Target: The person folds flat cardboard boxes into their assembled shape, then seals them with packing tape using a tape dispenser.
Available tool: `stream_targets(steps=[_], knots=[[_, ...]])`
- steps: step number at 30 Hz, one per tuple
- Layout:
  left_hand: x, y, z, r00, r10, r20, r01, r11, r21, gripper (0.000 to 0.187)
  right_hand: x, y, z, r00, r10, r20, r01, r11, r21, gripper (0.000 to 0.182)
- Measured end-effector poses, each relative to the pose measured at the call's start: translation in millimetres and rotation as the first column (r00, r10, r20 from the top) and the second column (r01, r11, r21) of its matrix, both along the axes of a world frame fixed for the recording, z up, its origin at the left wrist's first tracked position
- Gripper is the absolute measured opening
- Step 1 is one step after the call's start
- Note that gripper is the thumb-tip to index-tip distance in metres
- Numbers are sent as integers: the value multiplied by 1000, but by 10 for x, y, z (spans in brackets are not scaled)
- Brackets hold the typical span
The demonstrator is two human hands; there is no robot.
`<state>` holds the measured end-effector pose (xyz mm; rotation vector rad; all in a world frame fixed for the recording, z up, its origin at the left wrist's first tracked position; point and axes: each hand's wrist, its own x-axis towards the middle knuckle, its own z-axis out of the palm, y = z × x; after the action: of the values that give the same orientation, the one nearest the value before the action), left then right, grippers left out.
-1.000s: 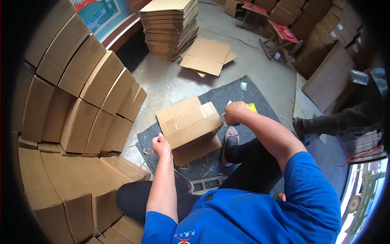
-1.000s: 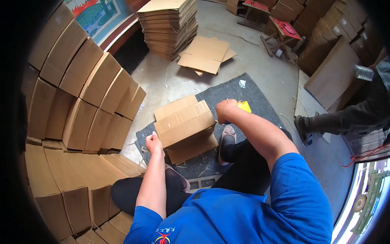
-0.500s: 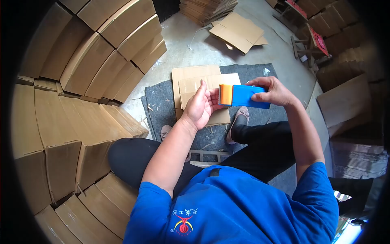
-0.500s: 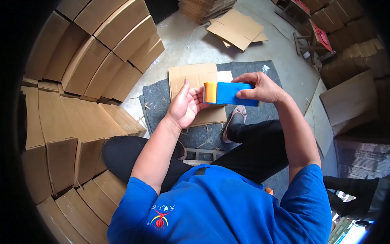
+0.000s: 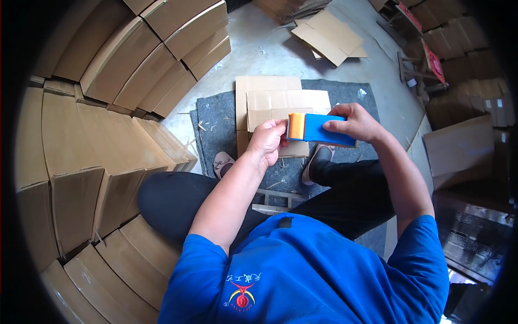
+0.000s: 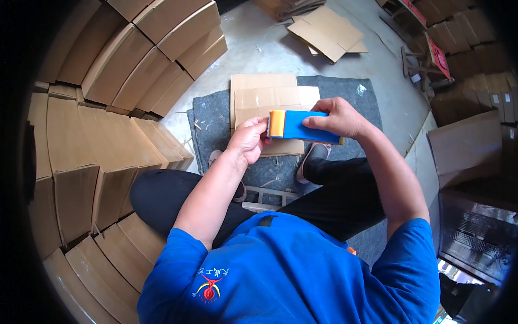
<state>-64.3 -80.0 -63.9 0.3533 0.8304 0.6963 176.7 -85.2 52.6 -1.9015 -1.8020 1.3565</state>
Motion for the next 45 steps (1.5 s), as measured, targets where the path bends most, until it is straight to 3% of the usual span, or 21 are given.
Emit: stream_targets(steps=[3,5,6,8,12,17,26,30,33,34,36,37,39,41,42,43,44,45], knots=[[-320,180,-73,961,176,-215,-166,984,64,10,-86,136,50,988,36,150,-43,998,39,49],[-650,380,-248,928,262,-264,-245,965,96,13,-126,297,55,963,46,266,-67,995,73,56],[-736,451,-298,865,344,-366,-334,938,94,13,-199,378,63,945,25,325,-57,994,89,59],[-820,556,-375,856,333,-395,-359,933,10,17,-342,551,54,913,60,404,-100,992,78,59],[-828,692,-589,831,319,-456,-320,944,77,20,-571,760,-13,833,95,545,-150,987,57,54],[-795,760,-700,803,373,-465,-376,922,92,20,-684,933,-113,799,125,588,-127,991,-38,53],[-715,794,-1124,776,354,-523,-376,924,67,21,-838,1016,-243,722,160,674,-168,984,-53,53],[-500,703,-1264,839,406,-362,-461,884,-77,15,-883,1046,-261,700,192,688,-201,977,-68,53],[-430,682,-1380,754,346,-558,-476,874,-101,61,-855,1044,-298,694,186,695,-214,976,-47,53],[-565,704,-2057,712,186,-677,-409,893,-185,83,-833,1048,-309,700,183,690,-202,978,-54,53],[-552,502,-1761,341,160,-926,-436,900,-6,76,-811,1068,-312,704,179,688,-193,979,-58,52],[-538,451,-1637,265,270,-926,-414,899,144,50,-802,1051,-323,709,166,685,-194,980,-37,52],[-551,490,-1406,378,450,-809,-239,892,384,28,-780,1010,-350,720,146,678,-182,983,-19,52],[-394,494,-1008,270,664,-698,22,720,693,21,-798,1019,-347,710,137,691,-196,981,6,50],[-277,504,-821,369,595,-714,17,764,645,31,-835,1011,-244,728,155,668,-193,981,-17,50],[-181,536,-765,386,477,-789,117,823,555,47,-846,1016,-247,731,146,667,-184,983,-14,50],[-55,538,-710,350,306,-886,184,904,385,62,-843,1036,-254,723,159,673,-191,981,-27,50],[-22,561,-664,308,265,-914,220,915,339,63,-834,1054,-258,713,174,680,-198,979,-43,49]])
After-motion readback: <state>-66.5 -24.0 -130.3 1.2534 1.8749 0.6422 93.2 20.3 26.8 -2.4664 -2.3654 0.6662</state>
